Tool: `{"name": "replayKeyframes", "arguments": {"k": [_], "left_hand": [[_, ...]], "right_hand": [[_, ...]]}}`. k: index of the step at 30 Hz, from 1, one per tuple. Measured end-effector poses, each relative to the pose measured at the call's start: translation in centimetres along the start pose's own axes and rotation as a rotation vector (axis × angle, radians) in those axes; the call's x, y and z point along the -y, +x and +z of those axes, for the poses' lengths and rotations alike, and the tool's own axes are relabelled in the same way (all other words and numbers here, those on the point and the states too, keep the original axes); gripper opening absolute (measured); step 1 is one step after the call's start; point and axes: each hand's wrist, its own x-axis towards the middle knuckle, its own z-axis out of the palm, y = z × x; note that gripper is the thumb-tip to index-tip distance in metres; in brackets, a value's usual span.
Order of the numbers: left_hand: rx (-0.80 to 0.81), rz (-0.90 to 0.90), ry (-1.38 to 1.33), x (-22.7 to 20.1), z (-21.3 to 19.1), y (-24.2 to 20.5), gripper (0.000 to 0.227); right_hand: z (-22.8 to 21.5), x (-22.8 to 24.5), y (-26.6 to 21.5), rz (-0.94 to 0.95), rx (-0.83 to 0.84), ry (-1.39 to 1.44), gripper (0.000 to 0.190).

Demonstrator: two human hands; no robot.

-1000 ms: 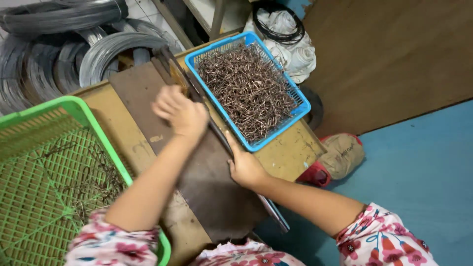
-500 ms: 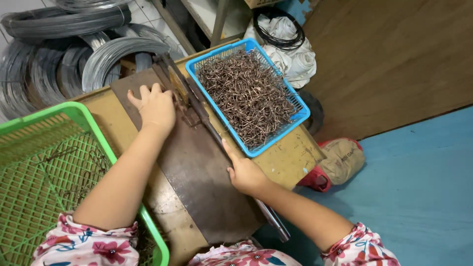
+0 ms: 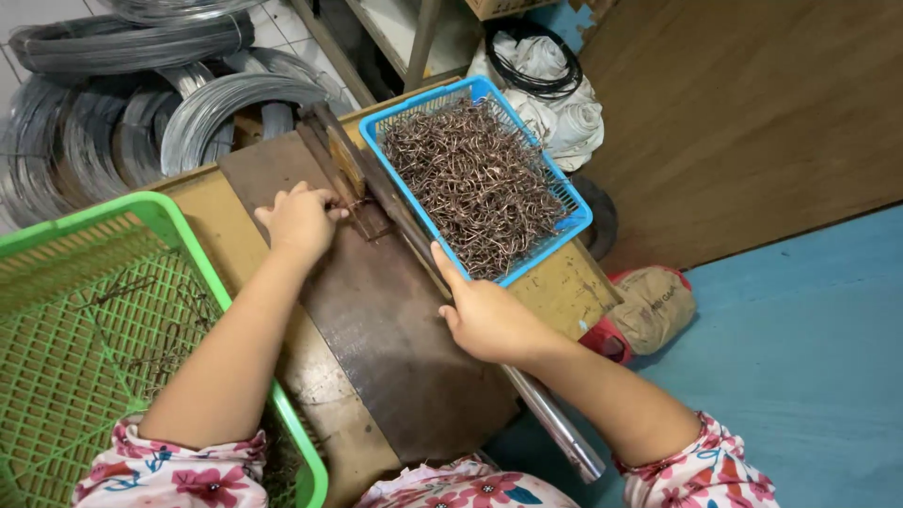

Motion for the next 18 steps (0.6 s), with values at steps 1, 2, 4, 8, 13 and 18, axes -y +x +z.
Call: {"name": "replayKeyframes", "arguments": {"k": [1, 2, 4, 8, 13, 18], "left_hand": [[-0.002, -0.001, 0.0, 0.1, 0.2, 0.1, 0.021], [0.007, -0.002, 0.0, 0.1, 0.3, 0.1, 0.021], [0.017, -0.006, 0.0, 0.2, 0.6, 0.1, 0.02], [0.137, 0.053, -0.004, 0.0, 0.5, -0.5, 0.021], [0.344, 0.154, 0.034, -0.6, -1.7, -3.4, 0.02], [0.581, 0.258, 0.316, 0.7, -4.1, -5.0, 0.039]], "right_hand": [[0.0, 0.5, -0.1, -0.002, 0.0, -0.001, 0.085], [0.1, 1.0, -0.3, 0.011, 0.022, 0.008, 0.085], [0.2, 1.2, -0.4, 0.023, 0.048, 0.015, 0.085], [0.8, 0.3, 0.0, 0.026, 0.033, 0.055, 0.086], [2.8, -1.1, 0.8, 0.024, 0.029, 0.116, 0.085], [6.6, -3.6, 3.0, 0.048, -0.008, 0.167, 0.085]]}}
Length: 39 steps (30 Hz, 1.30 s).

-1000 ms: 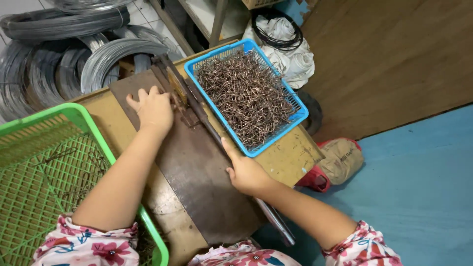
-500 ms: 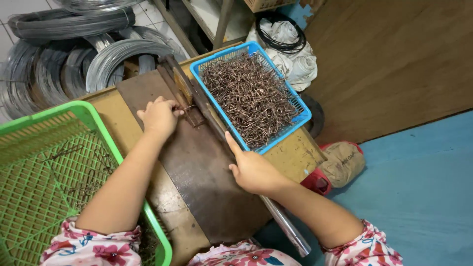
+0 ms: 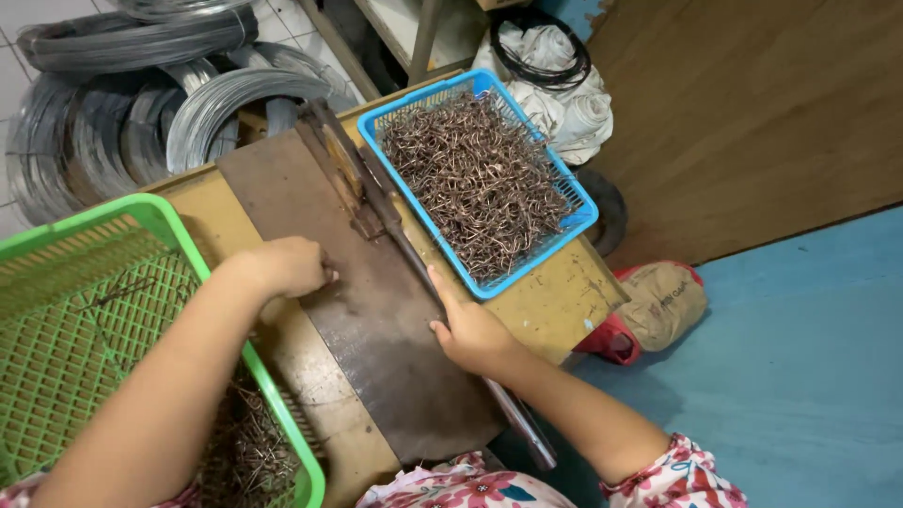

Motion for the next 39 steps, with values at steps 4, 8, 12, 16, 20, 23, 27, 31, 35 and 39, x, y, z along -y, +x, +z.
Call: {"name": "replayKeyframes", "arguments": {"k": [4, 8, 12, 16, 20, 23, 27, 31, 35, 39], "left_hand": [[-0.063, 0.067, 0.015, -7.4, -10.2, -9.0, 0.04], [-0.552, 0.54, -0.416, -12.0, -13.9, -8.8, 0.037], [-0.77, 0.698, -0.479, -14.6, -12.2, -7.5, 0.085], [-0.787, 0.581, -0.31, -13.1, -8.2, -6.6, 0.081], [-0.796, 0.443, -0.267, -10.6, -6.2, -7.3, 0.088], [-0.817, 0.348, -0.301, -8.7, -4.5, -8.5, 0.091], [-0.814, 0.201, -0.281, -6.7, -1.2, -11.4, 0.096], [-0.76, 0.01, -0.211, -3.0, 5.5, -14.2, 0.107], [-0.544, -0.325, -0.279, 0.6, 11.8, -19.1, 0.12], [-0.336, -0.723, -0.475, 3.4, 16.0, -22.0, 0.126]], "right_hand": [[1.9, -1.2, 1.2, -0.001, -0.01, -0.021, 0.083], [2.7, -2.3, 1.9, 0.01, -0.013, -0.023, 0.085], [6.4, -5.2, 3.8, -0.107, -0.25, -0.03, 0.09], [7.3, -5.8, 3.7, -0.165, -0.395, -0.082, 0.089], [5.9, -5.2, 2.9, -0.298, -0.41, -0.033, 0.082], [5.5, -4.5, 2.9, -0.189, -0.285, -0.028, 0.082], [5.9, -4.7, 3.3, -0.107, -0.259, -0.067, 0.092], [6.2, -5.1, 3.4, -0.204, -0.334, -0.119, 0.096], [5.2, -3.9, 2.2, -0.125, -0.253, -0.083, 0.095], [5.0, -3.4, 1.8, -0.142, -0.278, -0.029, 0.094]]}}
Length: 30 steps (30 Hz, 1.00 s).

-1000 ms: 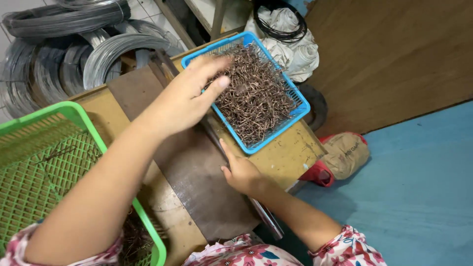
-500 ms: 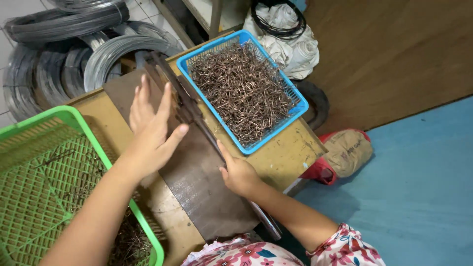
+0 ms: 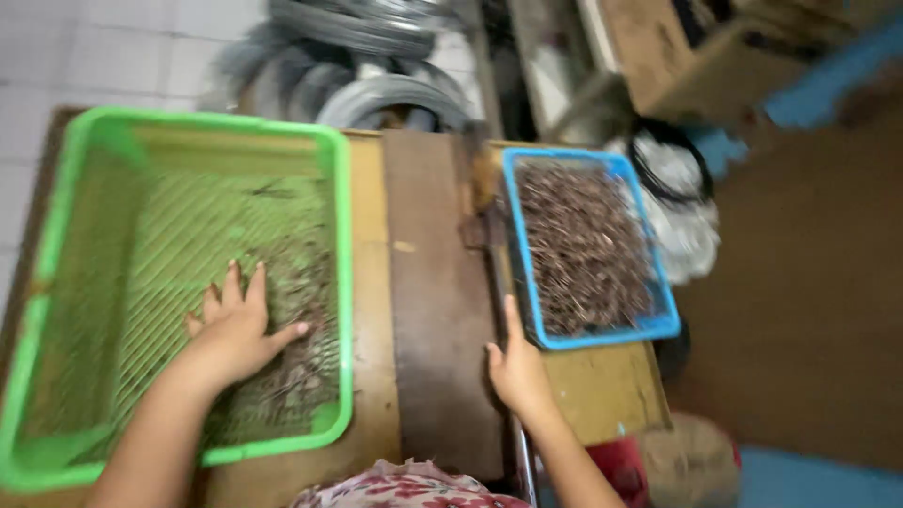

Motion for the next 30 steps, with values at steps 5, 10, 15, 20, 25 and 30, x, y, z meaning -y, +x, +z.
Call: {"name": "replayKeyframes", "arguments": {"k": [5, 10, 15, 20, 25, 30], "left_hand": [[0.061, -0.112, -0.081, 2.9, 3.5, 2.2, 0.134], [0.112, -0.055, -0.125, 2.1, 5.8, 3.6, 0.136], [-0.016, 0.047, -0.174, 0.7, 6.2, 3.5, 0.111], [0.062, 0.059, -0.295, -0.7, 4.9, 2.0, 0.102], [-0.015, 0.084, -0.267, -0.7, 5.3, 2.3, 0.081], [0.035, 0.04, -0.287, -1.4, 2.5, 1.0, 0.074]], "right_hand": [[1.8, -2.1, 1.3, -0.025, -0.006, -0.074, 0.096], [1.8, -2.1, 1.4, -0.021, -0.026, -0.091, 0.095], [1.5, -1.2, 1.2, 0.034, -0.016, -0.065, 0.094], [1.9, -2.2, 1.5, -0.012, -0.027, -0.084, 0.094], [1.1, -0.1, 0.6, 0.019, -0.014, -0.048, 0.092], [1.4, -0.8, 0.9, 0.001, -0.028, -0.06, 0.092]]}}
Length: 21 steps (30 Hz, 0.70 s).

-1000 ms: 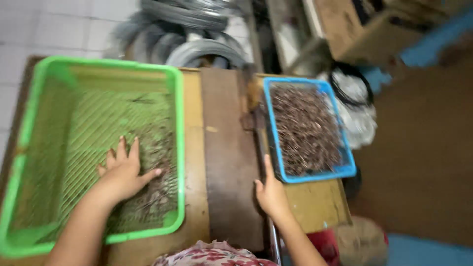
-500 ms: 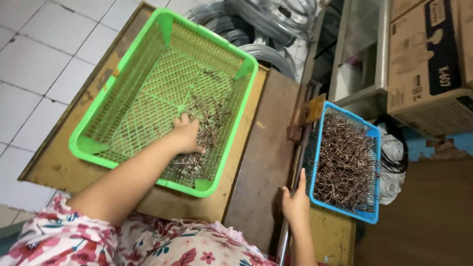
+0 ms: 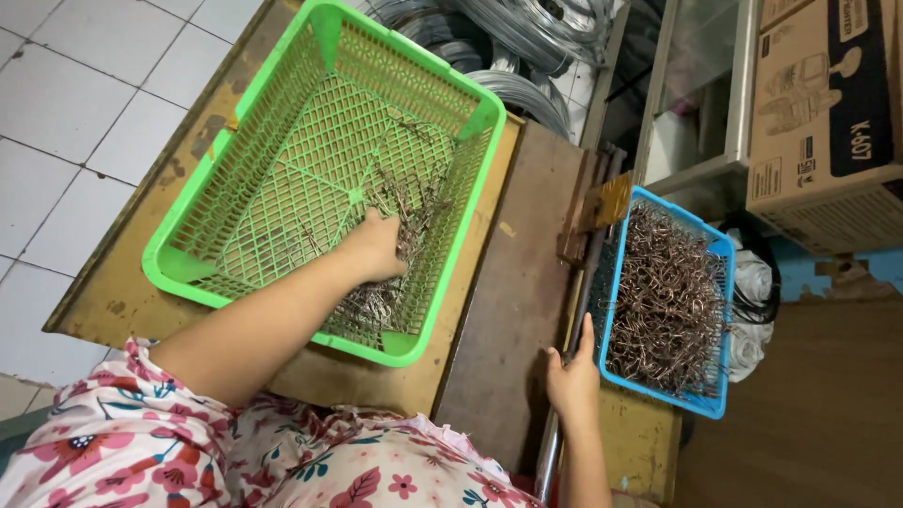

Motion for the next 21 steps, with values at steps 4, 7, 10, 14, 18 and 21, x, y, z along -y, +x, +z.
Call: {"name": "replayKeyframes", "arguments": {"k": [4, 7, 10, 14, 18, 21], "left_hand": [[-0.063, 0.042, -0.071, 1.7, 0.3, 1.3, 0.059], [-0.073, 0.05, -0.236, 1.1, -2.1, 0.1, 0.031], [-0.114, 0.117, -0.435, 1.9, -2.5, 0.8, 0.043], [-0.229, 0.457, -0.361, 2.9, -1.5, 1.7, 0.03], [-0.232, 0.472, -0.298, 2.1, -2.5, 0.5, 0.028], [-0.239, 0.631, -0.517, 2.0, -2.8, 0.1, 0.025]], "right_hand": [[-0.1, 0.2, 0.0, 0.021, 0.005, 0.008, 0.093], [-0.1, 0.2, 0.0, 0.015, 0.001, 0.017, 0.092], [-0.1, 0.1, 0.1, 0.012, 0.004, 0.024, 0.092], [0.1, -0.2, 0.2, -0.013, -0.005, 0.01, 0.092], [0.0, -0.1, 0.1, -0.016, -0.006, 0.025, 0.091], [-0.1, 0.2, 0.0, -0.018, 0.001, 0.035, 0.091]]}}
